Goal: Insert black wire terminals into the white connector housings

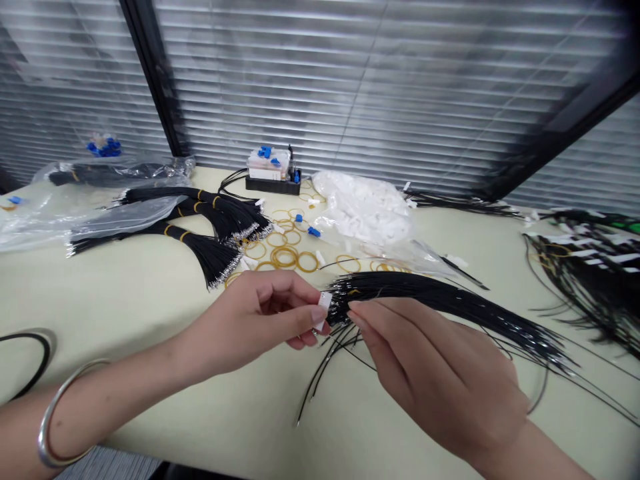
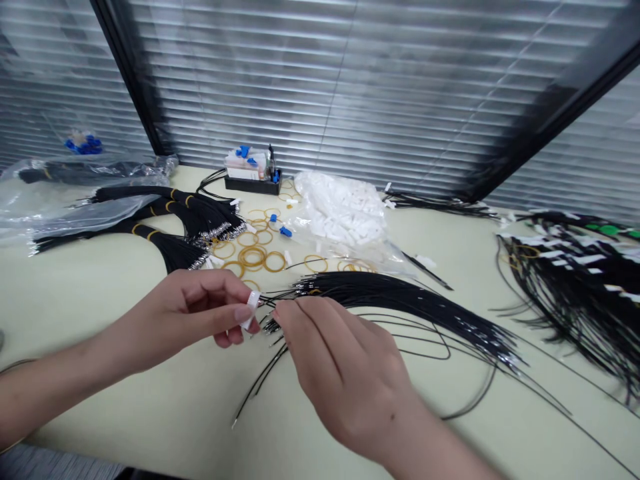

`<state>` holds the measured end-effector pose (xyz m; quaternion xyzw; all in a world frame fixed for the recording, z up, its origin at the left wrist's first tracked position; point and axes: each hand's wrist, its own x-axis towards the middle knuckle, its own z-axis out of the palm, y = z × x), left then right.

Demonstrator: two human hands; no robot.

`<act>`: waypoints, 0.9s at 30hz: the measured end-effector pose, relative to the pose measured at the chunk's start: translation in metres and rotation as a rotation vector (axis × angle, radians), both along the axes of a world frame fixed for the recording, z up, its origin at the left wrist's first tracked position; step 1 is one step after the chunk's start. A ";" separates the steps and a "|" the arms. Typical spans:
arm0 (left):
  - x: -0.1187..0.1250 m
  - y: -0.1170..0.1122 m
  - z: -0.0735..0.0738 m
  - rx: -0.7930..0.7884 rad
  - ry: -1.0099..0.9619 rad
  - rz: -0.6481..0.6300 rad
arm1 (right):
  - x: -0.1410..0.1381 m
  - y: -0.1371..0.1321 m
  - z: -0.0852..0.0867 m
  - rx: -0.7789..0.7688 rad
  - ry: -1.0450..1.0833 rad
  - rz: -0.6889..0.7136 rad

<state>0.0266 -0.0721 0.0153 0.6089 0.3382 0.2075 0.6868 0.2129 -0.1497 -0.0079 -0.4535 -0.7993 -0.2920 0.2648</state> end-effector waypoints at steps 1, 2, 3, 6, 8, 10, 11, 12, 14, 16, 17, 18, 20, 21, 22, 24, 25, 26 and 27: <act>0.000 0.000 0.000 0.006 0.003 -0.003 | 0.000 0.000 0.000 -0.005 -0.002 -0.003; 0.000 0.000 0.000 0.010 0.005 -0.008 | 0.000 0.000 0.000 -0.010 -0.003 -0.007; -0.001 0.000 0.000 0.014 0.007 -0.013 | 0.000 -0.001 0.000 -0.011 -0.002 -0.009; 0.000 0.000 -0.001 0.019 0.012 -0.018 | 0.001 -0.002 0.000 -0.005 0.004 0.003; 0.000 0.000 -0.001 0.032 0.012 -0.019 | 0.001 -0.003 0.000 -0.011 0.008 0.012; 0.000 0.000 -0.001 0.053 0.014 -0.024 | 0.001 -0.003 -0.001 -0.022 0.011 0.024; 0.000 -0.001 -0.001 0.061 0.015 -0.027 | 0.001 -0.003 -0.001 -0.022 0.010 0.027; 0.000 -0.001 -0.001 0.067 0.017 -0.029 | 0.001 -0.003 -0.001 -0.015 0.004 0.028; 0.000 -0.002 0.000 0.079 0.023 -0.037 | 0.000 -0.003 -0.002 0.015 -0.007 0.019; 0.000 -0.002 -0.001 0.092 0.025 -0.041 | 0.000 -0.002 -0.005 0.036 -0.016 0.003; 0.000 -0.002 -0.001 0.099 0.023 -0.042 | 0.000 -0.003 -0.006 0.045 -0.024 -0.004; 0.000 -0.002 -0.001 0.103 0.022 -0.043 | 0.000 -0.003 -0.007 0.055 -0.031 -0.009; 0.000 -0.002 -0.002 0.107 0.026 -0.047 | -0.001 -0.003 -0.010 0.075 -0.045 -0.008; 0.001 -0.002 -0.003 0.108 0.031 -0.050 | -0.001 -0.004 -0.011 0.081 -0.048 -0.007; 0.001 -0.002 -0.003 0.108 0.038 -0.050 | -0.001 -0.004 -0.011 0.084 -0.048 -0.004; 0.001 -0.003 -0.004 0.115 0.047 -0.051 | -0.002 -0.004 -0.012 0.081 -0.052 -0.007; 0.001 -0.003 -0.004 0.122 0.051 -0.050 | -0.003 -0.003 -0.012 0.080 -0.057 -0.009; 0.000 -0.002 -0.005 0.131 0.059 -0.050 | -0.003 -0.002 -0.011 0.075 -0.060 -0.011; 0.000 -0.002 -0.005 0.141 0.067 -0.051 | -0.004 -0.001 -0.010 0.063 -0.053 -0.014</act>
